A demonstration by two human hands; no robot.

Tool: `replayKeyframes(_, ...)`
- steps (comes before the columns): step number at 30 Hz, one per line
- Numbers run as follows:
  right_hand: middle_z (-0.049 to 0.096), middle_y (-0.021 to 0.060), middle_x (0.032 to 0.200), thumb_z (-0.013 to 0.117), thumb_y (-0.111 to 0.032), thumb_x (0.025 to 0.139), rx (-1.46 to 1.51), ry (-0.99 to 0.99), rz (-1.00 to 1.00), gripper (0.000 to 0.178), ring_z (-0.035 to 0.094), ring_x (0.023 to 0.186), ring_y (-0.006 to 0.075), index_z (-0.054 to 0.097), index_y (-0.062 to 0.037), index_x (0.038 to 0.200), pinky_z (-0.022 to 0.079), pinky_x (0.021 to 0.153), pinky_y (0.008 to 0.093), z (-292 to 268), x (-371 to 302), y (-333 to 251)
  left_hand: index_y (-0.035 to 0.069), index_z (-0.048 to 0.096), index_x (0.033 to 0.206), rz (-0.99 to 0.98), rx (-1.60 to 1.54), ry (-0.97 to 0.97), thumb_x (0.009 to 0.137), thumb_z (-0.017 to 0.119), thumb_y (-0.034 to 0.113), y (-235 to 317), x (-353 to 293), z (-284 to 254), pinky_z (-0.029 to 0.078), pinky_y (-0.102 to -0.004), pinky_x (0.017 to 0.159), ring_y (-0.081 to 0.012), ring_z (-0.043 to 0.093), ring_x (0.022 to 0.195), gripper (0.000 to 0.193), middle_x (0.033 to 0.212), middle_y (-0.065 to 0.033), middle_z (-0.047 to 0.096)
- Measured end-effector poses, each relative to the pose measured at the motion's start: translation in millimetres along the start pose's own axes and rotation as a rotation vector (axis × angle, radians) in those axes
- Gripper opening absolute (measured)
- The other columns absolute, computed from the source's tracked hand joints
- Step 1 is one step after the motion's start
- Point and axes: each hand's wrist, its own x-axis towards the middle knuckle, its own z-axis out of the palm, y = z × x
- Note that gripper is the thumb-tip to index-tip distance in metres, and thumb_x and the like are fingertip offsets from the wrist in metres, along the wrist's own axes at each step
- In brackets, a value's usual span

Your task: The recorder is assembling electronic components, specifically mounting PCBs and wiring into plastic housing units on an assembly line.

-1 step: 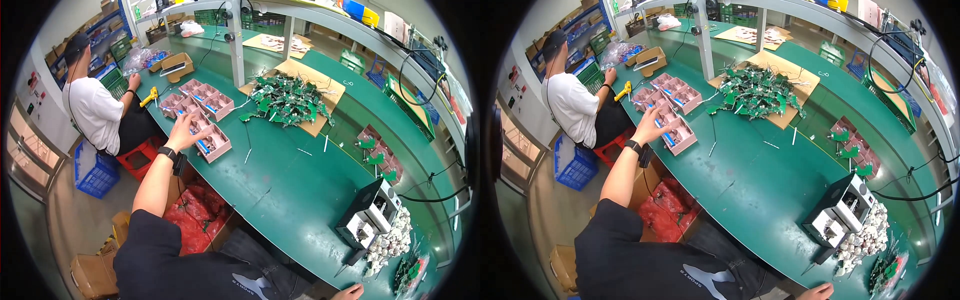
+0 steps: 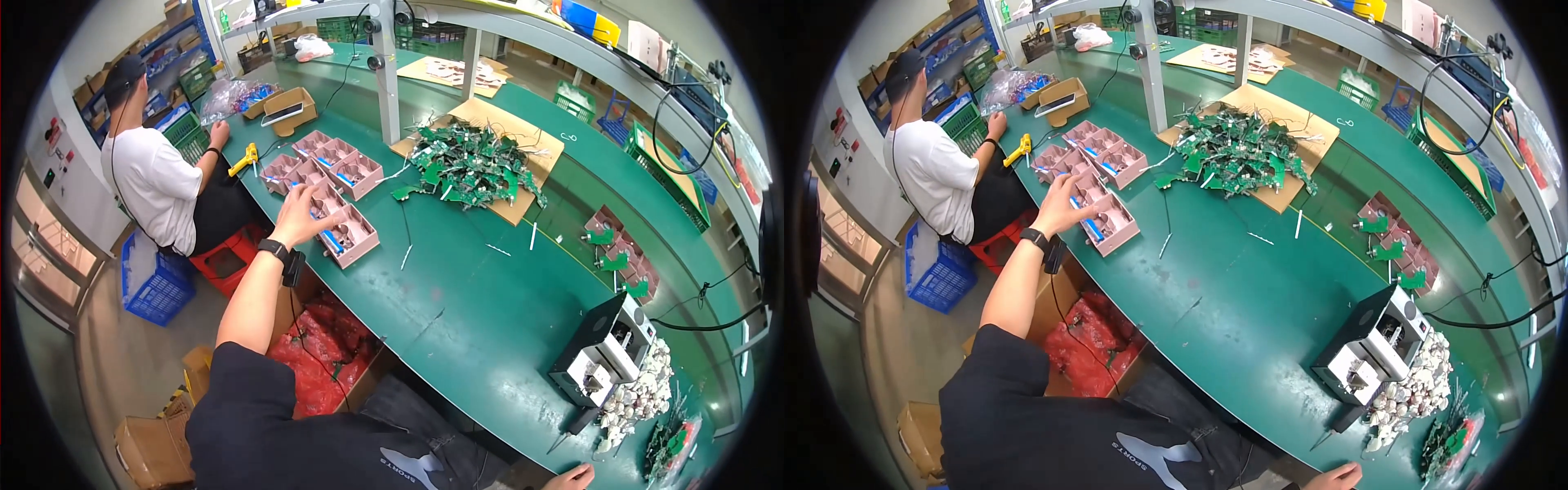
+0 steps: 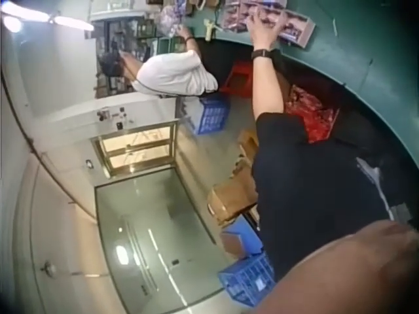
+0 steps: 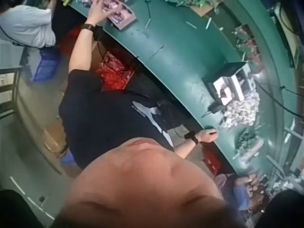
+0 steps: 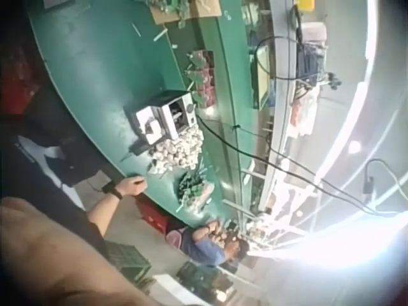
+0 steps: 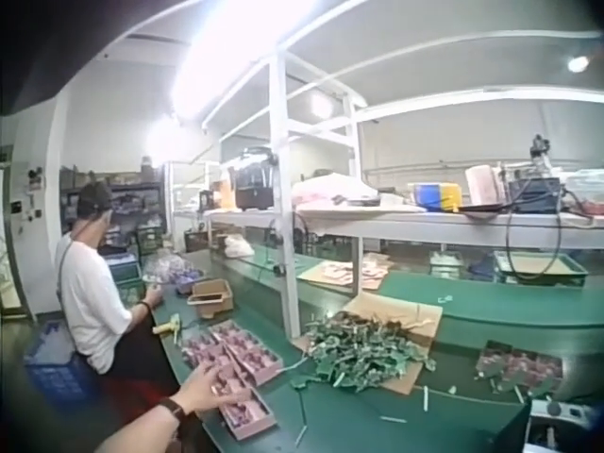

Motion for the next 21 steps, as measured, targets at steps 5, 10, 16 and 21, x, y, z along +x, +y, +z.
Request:
replayKeyframes(5,0.066,0.0244,0.087,0.060,-0.024,0.107,0.009,0.024,0.024,0.029,0.061,0.078,0.0446,0.069,0.0007,0.095,0.050,0.072,0.0509,-9.0,-7.4,-18.2,0.008,0.062,0.136,-0.002,0.044,-0.072,0.091,0.076,0.036,-41.6,38.0,12.3,0.052,-0.0478,0.105,-0.0389,0.063,0.123,0.055,0.135,-0.0180,0.062)
replayKeyframes(10,0.070,0.0248,0.088,0.060,-0.028,0.108,0.158,0.020,0.229,0.033,0.064,0.078,0.0449,0.071,0.0024,0.100,0.052,0.072,0.0505,-29.5,-11.3,-62.0,0.007,0.063,0.134,-0.050,0.034,-0.218,0.093,0.073,0.033,-57.6,49.9,28.2,0.053,-0.0491,0.102,-0.0408,0.065,0.118,0.049,0.131,-0.0174,0.063)
replayKeyframes(16,0.073,0.0238,0.092,0.062,-0.029,0.108,0.275,0.019,0.082,0.031,0.069,0.080,0.0393,0.072,0.0002,0.103,0.054,0.073,0.0504,-58.8,-17.9,-123.8,0.007,0.064,0.131,0.048,0.020,-0.163,0.095,0.071,0.032,-47.6,31.7,28.8,0.055,-0.0500,0.096,-0.0415,0.067,0.111,0.044,0.127,-0.0170,0.063)
replayKeyframes(21,0.061,0.0158,0.085,0.063,-0.003,0.097,0.612,-0.313,-0.236,0.008,0.060,0.079,0.0342,0.061,0.0035,0.093,0.050,0.073,0.0438,-39.8,-24.7,-199.6,0.009,0.059,0.140,0.016,0.022,-0.301,0.097,0.069,0.035,-26.3,20.7,15.3,0.053,-0.0486,0.100,-0.0399,0.065,0.120,0.051,0.136,-0.0151,0.062)
